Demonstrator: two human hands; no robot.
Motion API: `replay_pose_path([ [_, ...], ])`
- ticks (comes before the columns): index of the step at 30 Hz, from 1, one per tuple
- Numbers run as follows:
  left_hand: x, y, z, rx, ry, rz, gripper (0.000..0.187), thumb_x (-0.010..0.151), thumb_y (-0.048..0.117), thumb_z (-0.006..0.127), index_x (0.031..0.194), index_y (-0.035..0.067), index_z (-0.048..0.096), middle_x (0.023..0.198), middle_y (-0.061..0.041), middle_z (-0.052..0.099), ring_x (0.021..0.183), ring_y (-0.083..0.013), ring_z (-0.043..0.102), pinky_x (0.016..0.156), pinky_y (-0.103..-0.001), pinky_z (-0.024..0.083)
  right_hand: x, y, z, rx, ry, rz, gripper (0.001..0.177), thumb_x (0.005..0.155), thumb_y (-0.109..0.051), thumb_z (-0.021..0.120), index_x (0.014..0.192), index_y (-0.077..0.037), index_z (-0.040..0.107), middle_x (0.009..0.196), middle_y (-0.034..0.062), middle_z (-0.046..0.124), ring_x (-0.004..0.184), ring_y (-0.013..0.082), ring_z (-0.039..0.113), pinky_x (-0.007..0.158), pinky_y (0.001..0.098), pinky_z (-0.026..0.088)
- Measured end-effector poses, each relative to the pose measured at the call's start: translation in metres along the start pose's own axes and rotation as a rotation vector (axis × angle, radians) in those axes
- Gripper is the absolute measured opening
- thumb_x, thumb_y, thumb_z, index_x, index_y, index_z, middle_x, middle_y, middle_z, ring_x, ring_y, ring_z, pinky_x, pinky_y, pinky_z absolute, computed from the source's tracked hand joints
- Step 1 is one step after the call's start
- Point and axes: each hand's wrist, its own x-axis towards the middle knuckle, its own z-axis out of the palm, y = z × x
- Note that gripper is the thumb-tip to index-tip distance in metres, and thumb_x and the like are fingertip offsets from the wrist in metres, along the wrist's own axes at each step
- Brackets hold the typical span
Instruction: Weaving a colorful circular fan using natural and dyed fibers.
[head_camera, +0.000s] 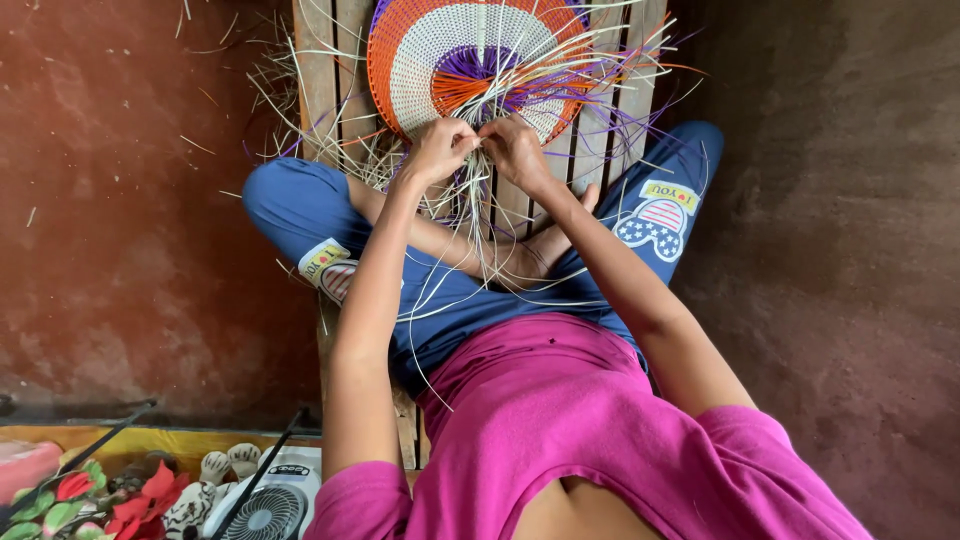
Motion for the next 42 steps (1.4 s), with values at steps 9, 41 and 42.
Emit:
replay_pose_path([
  [9, 0.0, -0.01, 0.006, -0.047, 0.019, 0.015, 0.017, 0.085, 0.016, 0.05, 0.085, 0.007, 0.064, 0.076, -0.021, 0.061, 0.076, -0.0419, 0.057, 0.065, -0.047, 0.044, 0.011, -0.073, -0.031, -0.126, -0.095, -0.272, 0.045, 0.072, -0.01, 0.07, 0.114, -0.011, 0.055, 0.088, 0.0143, 0.043, 0.079, 0.0351, 0.045, 0.071, 0.0423, 0.04],
  [41, 0.003, -0.01, 0.013, -0.125, -0.064, -0.053, 0.012, 0.08, 0.02, 0.058, 0.084, 0.013, 0.067, 0.071, -0.012, 0.063, 0.066, -0.0267, 0.059, 0.06, -0.037, 0.045, -0.01, 0.02, 0.006, -0.087, -0.297, 0.443, 0.014, 0.073, -0.031, 0.066, 0.074, -0.017, 0.066, 0.057, 0.0039, 0.055, 0.055, 0.0192, 0.055, 0.052, 0.032, 0.041],
  [42, 0.001, -0.002, 0.007, -0.126, -0.063, -0.053, 0.012, 0.08, 0.02, 0.058, 0.084, 0.013, 0.067, 0.071, -0.012, 0.063, 0.066, -0.0267, 0.059, 0.06, -0.037, 0.045, -0.009, 0.006, -0.001, -0.088, -0.297, 0.442, 0.014, 0.073, -0.031, 0.066, 0.074, -0.017, 0.066, 0.057, 0.0039, 0.055, 0.055, 0.0192, 0.055, 0.052, 0.032, 0.041],
])
